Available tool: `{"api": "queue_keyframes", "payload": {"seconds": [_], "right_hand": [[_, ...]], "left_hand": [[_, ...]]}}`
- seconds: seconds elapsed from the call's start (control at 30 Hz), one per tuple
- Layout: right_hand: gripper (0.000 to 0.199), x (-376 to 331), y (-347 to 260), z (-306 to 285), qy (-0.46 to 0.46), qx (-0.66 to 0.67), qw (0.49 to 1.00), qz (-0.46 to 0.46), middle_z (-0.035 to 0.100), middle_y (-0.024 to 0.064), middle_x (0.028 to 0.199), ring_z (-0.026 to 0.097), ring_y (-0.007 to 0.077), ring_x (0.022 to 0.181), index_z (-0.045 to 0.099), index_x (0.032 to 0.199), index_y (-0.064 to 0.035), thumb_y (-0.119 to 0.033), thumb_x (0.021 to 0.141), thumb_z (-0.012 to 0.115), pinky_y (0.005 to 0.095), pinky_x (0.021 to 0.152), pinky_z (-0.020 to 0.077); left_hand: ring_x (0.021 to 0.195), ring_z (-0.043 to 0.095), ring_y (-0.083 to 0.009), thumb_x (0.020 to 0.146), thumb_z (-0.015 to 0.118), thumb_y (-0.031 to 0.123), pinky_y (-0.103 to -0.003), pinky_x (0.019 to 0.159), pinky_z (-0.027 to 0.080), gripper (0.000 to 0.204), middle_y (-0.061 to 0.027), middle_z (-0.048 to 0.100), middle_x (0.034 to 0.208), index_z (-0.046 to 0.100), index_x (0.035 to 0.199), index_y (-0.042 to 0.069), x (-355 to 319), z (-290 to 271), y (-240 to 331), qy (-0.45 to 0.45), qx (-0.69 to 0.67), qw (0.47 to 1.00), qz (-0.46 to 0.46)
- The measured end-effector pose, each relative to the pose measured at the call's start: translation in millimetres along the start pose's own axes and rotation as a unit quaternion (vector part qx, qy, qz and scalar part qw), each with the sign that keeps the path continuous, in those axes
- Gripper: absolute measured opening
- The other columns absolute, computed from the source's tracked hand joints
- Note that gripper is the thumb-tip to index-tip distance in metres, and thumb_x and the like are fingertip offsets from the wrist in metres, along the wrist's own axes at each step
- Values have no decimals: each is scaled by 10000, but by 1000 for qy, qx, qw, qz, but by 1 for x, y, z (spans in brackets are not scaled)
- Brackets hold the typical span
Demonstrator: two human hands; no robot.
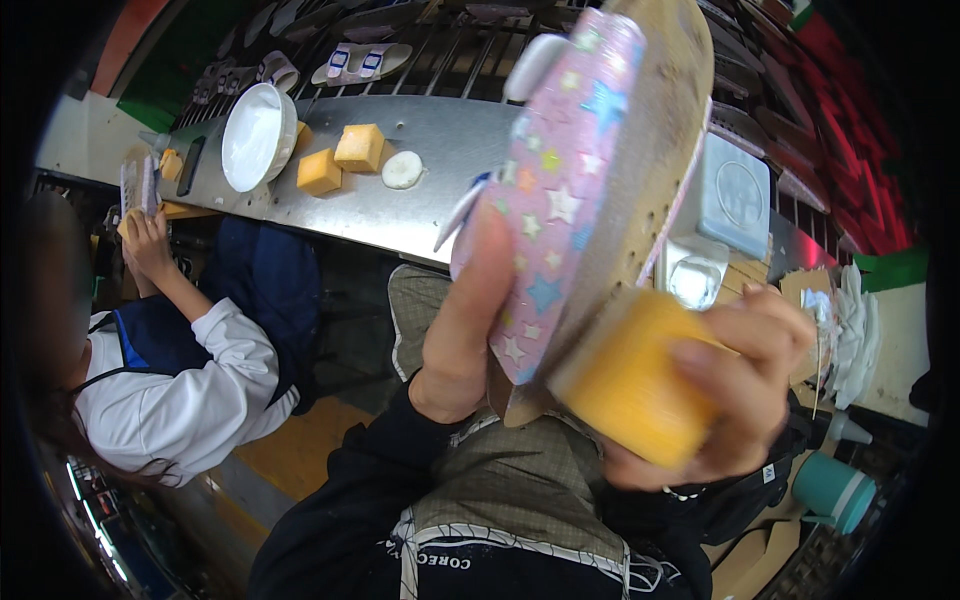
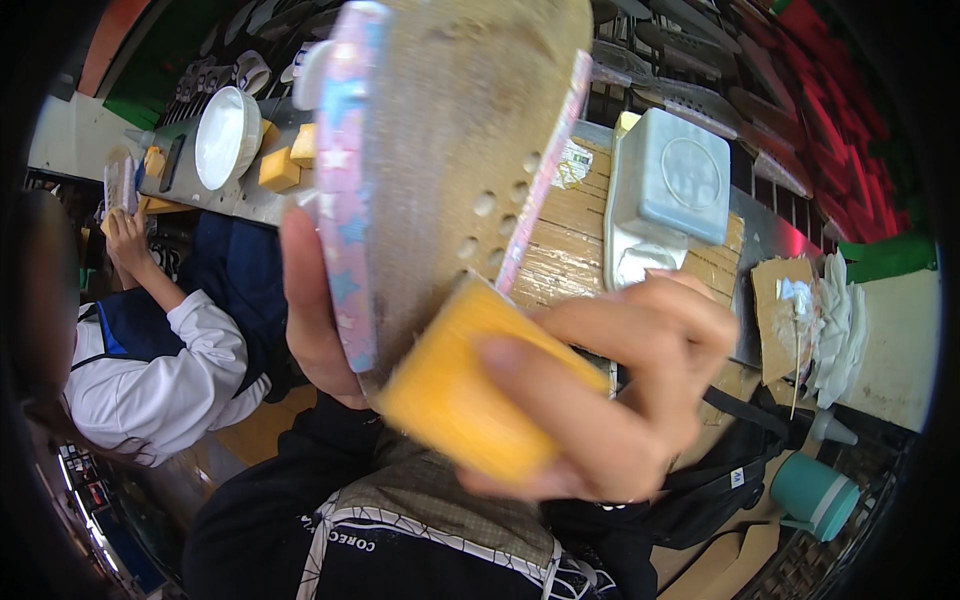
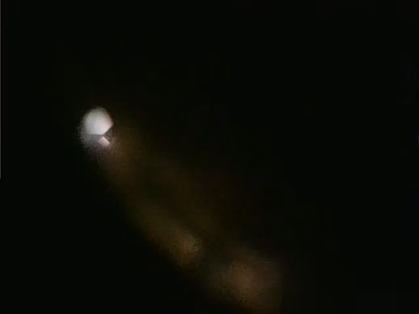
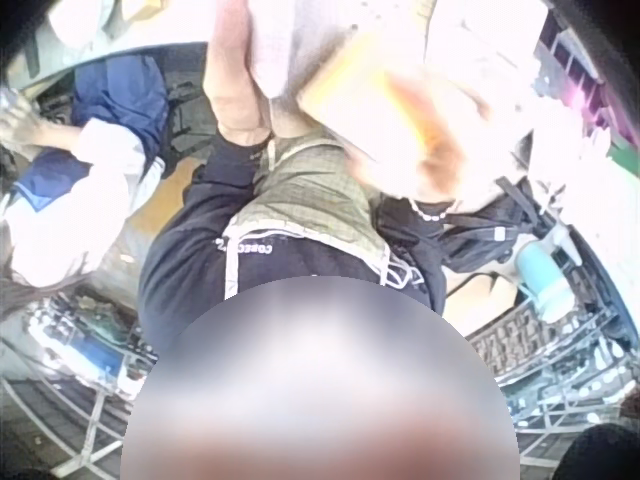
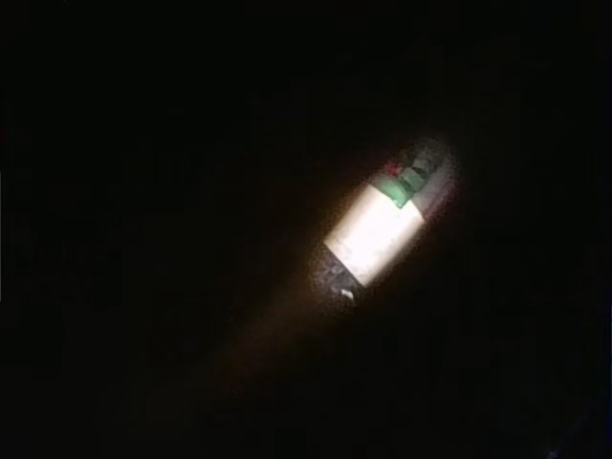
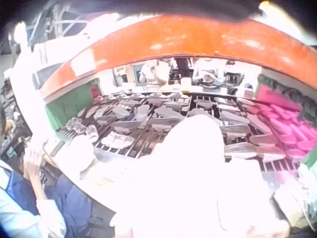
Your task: The person repeatedly rubs a yellow block against the sole of a pink star-patterned sandal, then places the sandal on a rack. The person also handles a white plastic sandal form and a small white circular object on the workbench.
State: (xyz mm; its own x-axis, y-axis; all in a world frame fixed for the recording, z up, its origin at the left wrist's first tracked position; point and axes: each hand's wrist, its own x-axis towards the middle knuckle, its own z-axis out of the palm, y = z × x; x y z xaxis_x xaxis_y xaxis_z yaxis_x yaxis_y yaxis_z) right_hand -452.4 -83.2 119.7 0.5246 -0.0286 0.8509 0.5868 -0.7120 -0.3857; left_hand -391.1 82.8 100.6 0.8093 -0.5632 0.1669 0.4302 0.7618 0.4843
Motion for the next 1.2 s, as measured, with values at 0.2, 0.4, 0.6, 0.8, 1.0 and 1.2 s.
{"api": "queue_keyframes", "payload": {"seconds": [0.2, 0.4, 0.6, 0.8, 1.0, 1.2], "right_hand": [[599, 7, 6, -8, -107, 129, 985, -37, 586, 74, 829, 493, 227, 835, 618, 1090, -107, -601, 773, 735, 448, 861, 383], [731, -13, 8, 10, -3, 41, 998, 54, 636, 100, 986, 495, 220, 917, 547, 1171, -79, -519, 678, 858, 394, 834, 388], [671, -29, -10, 35, 89, 122, 984, 99, 645, 51, 925, 497, 202, 837, 621, 1090, -119, -562, 652, 870, 392, 764, 391], [814, -23, -13, 26, 42, 181, 981, 49, 566, 53, 814, 446, 207, 816, 507, 1082, -107, -749, 648, 757, 425, 823, 349], [820, -28, -7, 27, -17, 43, 999, -4, 565, 68, 805, 438, 220, 820, 477, 1089, -110, -773, 672, 721, 449, 810, 355], [632, -39, -2, 43, 152, 28, 986, 65, 629, 61, 868, 467, 222, 840, 580, 1015, -135, -681, 728, 714, 433, 797, 376]], "left_hand": [[1278, 508, -206, 1044, 364, 498, -367, 1094, 373, 632, -95, 527, 1402, 386, 1475, 36, 10, -10, 5, -53, -1, 992, 118], [1161, 567, -211, 1015, 375, 591, -392, 1004, 442, 620, -65, 589, 1307, 496, 1388, 110, 17, -7, -11, 93, 15, 983, 154], [1188, 527, -182, 990, 363, 664, -393, 1034, 411, 693, -30, 531, 1375, 431, 1442, 144, 7, -5, -11, 143, 77, 959, 233], [1234, 492, -200, 983, 338, 691, -422, 1082, 367, 735, -22, 496, 1411, 362, 1481, 151, 3, -9, -6, 147, 30, 968, 202], [1285, 459, -219, 1010, 307, 651, -432, 1119, 332, 711, -38, 455, 1459, 322, 1509, 146, 3, -10, 5, 97, 25, 968, 228], [1280, 464, -216, 1019, 307, 631, -422, 1114, 338, 697, -44, 460, 1451, 323, 1508, 135, 1, -8, 12, 102, 35, 954, 280]]}}
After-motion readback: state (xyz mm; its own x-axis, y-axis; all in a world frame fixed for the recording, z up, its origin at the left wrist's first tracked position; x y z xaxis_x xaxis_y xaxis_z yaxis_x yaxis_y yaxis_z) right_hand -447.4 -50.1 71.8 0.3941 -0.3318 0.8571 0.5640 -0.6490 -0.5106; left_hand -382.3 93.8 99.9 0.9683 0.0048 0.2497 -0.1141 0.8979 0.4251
